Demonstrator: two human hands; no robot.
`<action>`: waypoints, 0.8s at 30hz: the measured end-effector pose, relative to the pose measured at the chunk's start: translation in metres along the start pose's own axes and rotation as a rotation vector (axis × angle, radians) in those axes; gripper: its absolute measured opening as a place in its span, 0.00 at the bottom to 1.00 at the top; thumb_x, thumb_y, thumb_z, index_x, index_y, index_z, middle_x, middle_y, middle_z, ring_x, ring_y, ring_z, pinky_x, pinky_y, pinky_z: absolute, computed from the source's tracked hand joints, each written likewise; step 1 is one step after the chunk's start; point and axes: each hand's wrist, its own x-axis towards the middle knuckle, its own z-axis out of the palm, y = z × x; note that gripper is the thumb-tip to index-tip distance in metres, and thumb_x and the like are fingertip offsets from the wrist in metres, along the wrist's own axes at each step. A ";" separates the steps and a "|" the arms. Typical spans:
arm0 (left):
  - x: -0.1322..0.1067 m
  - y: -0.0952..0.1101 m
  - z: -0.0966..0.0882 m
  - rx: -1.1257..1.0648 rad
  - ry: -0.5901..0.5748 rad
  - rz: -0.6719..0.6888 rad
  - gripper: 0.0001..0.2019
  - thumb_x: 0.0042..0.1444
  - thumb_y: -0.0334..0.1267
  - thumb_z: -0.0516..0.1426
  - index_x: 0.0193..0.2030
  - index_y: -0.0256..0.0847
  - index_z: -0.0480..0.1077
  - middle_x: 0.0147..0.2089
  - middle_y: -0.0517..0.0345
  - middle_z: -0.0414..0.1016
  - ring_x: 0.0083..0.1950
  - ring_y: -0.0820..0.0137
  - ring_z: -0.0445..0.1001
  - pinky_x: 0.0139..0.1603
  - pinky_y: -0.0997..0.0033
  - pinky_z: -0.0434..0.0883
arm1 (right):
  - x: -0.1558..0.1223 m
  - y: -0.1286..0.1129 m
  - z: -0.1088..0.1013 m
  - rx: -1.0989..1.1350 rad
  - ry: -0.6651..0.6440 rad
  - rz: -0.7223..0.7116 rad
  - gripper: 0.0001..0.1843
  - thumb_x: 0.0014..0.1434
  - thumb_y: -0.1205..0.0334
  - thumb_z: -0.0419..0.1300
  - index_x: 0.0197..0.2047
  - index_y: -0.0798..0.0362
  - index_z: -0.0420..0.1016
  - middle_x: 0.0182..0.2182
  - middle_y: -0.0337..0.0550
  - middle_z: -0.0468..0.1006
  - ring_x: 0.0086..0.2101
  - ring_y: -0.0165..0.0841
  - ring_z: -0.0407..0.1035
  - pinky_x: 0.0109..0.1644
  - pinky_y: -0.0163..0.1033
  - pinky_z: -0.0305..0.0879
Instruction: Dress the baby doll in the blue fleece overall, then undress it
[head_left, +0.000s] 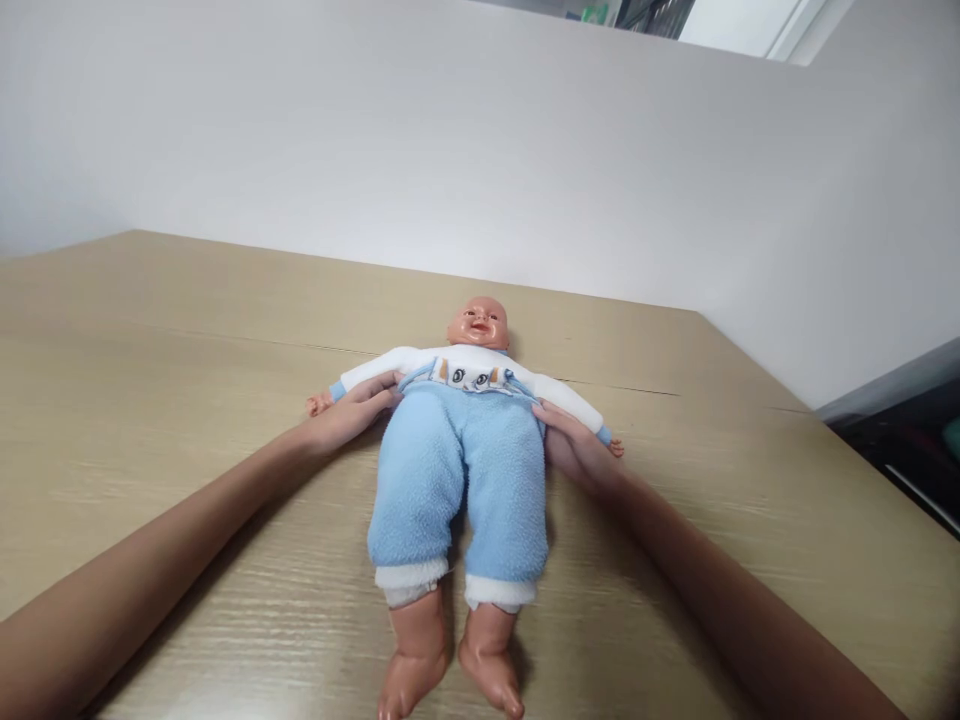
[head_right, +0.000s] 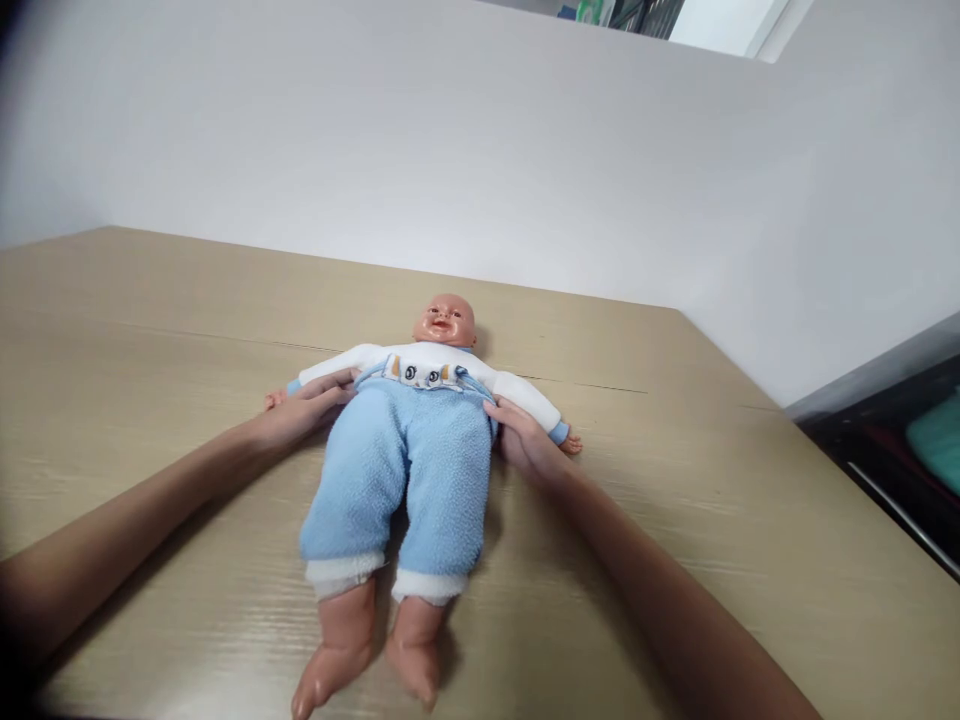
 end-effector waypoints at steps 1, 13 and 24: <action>-0.001 0.001 -0.004 0.076 -0.038 0.030 0.13 0.64 0.51 0.65 0.46 0.45 0.76 0.41 0.59 0.75 0.44 0.64 0.72 0.49 0.66 0.71 | -0.001 -0.003 -0.007 -0.077 -0.038 -0.011 0.18 0.63 0.41 0.69 0.44 0.46 0.84 0.45 0.45 0.86 0.52 0.49 0.79 0.63 0.56 0.74; -0.009 -0.011 -0.010 0.234 -0.127 0.030 0.29 0.63 0.55 0.67 0.70 0.54 0.74 0.73 0.55 0.76 0.75 0.47 0.69 0.78 0.51 0.65 | -0.015 -0.002 0.005 -0.014 -0.097 -0.003 0.18 0.62 0.48 0.69 0.54 0.45 0.83 0.52 0.43 0.87 0.65 0.52 0.73 0.77 0.57 0.62; -0.007 -0.015 0.035 -0.131 0.266 0.034 0.21 0.53 0.58 0.69 0.37 0.42 0.76 0.39 0.55 0.80 0.45 0.58 0.75 0.49 0.61 0.73 | -0.005 0.015 0.026 0.375 0.108 0.056 0.28 0.55 0.49 0.66 0.59 0.44 0.79 0.54 0.44 0.89 0.63 0.52 0.76 0.70 0.57 0.73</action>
